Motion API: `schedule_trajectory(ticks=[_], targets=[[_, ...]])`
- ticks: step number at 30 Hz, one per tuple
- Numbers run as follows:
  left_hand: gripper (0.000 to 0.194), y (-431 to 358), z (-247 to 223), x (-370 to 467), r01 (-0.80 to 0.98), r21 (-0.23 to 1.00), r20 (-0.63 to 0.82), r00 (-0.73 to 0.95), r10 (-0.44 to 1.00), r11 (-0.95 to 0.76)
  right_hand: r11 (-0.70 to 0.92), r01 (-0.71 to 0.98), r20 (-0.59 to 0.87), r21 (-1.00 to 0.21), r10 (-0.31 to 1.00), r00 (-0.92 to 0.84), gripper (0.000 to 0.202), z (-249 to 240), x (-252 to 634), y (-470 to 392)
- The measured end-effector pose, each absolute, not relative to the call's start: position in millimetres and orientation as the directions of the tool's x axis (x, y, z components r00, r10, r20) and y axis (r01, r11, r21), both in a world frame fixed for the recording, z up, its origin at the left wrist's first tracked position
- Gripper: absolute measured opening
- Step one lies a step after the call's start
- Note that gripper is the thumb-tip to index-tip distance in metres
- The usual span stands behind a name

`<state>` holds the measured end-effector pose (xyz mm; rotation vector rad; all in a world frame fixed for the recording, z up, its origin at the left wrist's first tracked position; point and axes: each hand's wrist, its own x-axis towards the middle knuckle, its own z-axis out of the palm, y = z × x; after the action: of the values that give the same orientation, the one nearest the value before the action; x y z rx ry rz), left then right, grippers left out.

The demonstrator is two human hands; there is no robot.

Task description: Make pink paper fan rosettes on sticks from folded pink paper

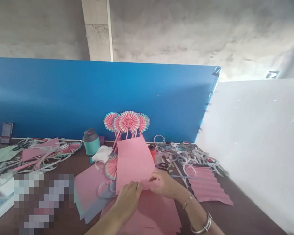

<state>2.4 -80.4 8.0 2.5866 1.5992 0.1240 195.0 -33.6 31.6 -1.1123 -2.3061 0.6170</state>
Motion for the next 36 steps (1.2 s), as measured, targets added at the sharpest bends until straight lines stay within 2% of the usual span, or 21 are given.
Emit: schedule_trajectory(ticks=[3, 5, 9, 14, 18, 22, 26, 28, 31, 34, 36], targets=[[0.035, -79, 6, 2, 0.886, 0.156, 0.032, 0.438, 0.899, -0.437, 0.641, 0.656, 0.159, -0.398, 0.753, -0.639, 0.007, 26, 183, -40], [0.033, -79, 5, -2, 0.870, 0.191, 0.044, 0.455, 0.890, -0.454, 0.667, 0.688, 0.137, -0.288, 0.739, -0.659, 0.015, 20, 183, -42], [0.026, -82, 6, -18, 0.827, 0.295, 0.096, 0.473, 0.876, -0.479, 0.623, 0.763, 0.129, -0.172, 0.782, -0.610, 0.010, 13, 197, -52], [0.027, -92, 1, -41, 0.712, 0.507, 0.182, 0.463, 0.868, -0.486, 0.618, 0.763, 0.204, -0.190, 0.785, -0.585, 0.010, 1, 208, -68], [0.031, -95, -8, -52, 0.678, 0.550, 0.215, 0.449, 0.867, -0.488, 0.633, 0.711, 0.311, -0.306, 0.772, -0.554, 0.011, -10, 210, -69], [0.045, -89, -13, -59, 0.725, 0.479, 0.226, 0.442, 0.868, -0.494, 0.654, 0.653, 0.388, -0.383, 0.755, -0.529, 0.012, -13, 211, -67], [0.056, -82, -12, -65, 0.880, 0.239, 0.354, 0.315, 0.881, -0.410, 0.677, 0.659, 0.419, -0.328, 0.730, -0.541, 0.014, -13, 208, -69], [0.058, -83, -9, -67, 0.926, 0.178, 0.419, 0.235, 0.877, -0.333, 0.676, 0.677, 0.419, -0.292, 0.727, -0.545, 0.015, -12, 205, -71], [0.052, -89, -3, -66, 0.899, 0.218, 0.459, 0.250, 0.853, -0.380, 0.663, 0.701, 0.409, -0.262, 0.734, -0.542, 0.016, -10, 200, -74], [0.032, -95, 4, -61, 0.789, 0.297, 0.445, 0.384, 0.809, -0.538, 0.661, 0.702, 0.386, -0.265, 0.740, -0.551, 0.017, -9, 197, -75], [0.017, -96, 6, -57, 0.755, 0.339, 0.404, 0.422, 0.811, -0.562, 0.662, 0.693, 0.373, -0.285, 0.743, -0.556, 0.016, -9, 197, -75]])
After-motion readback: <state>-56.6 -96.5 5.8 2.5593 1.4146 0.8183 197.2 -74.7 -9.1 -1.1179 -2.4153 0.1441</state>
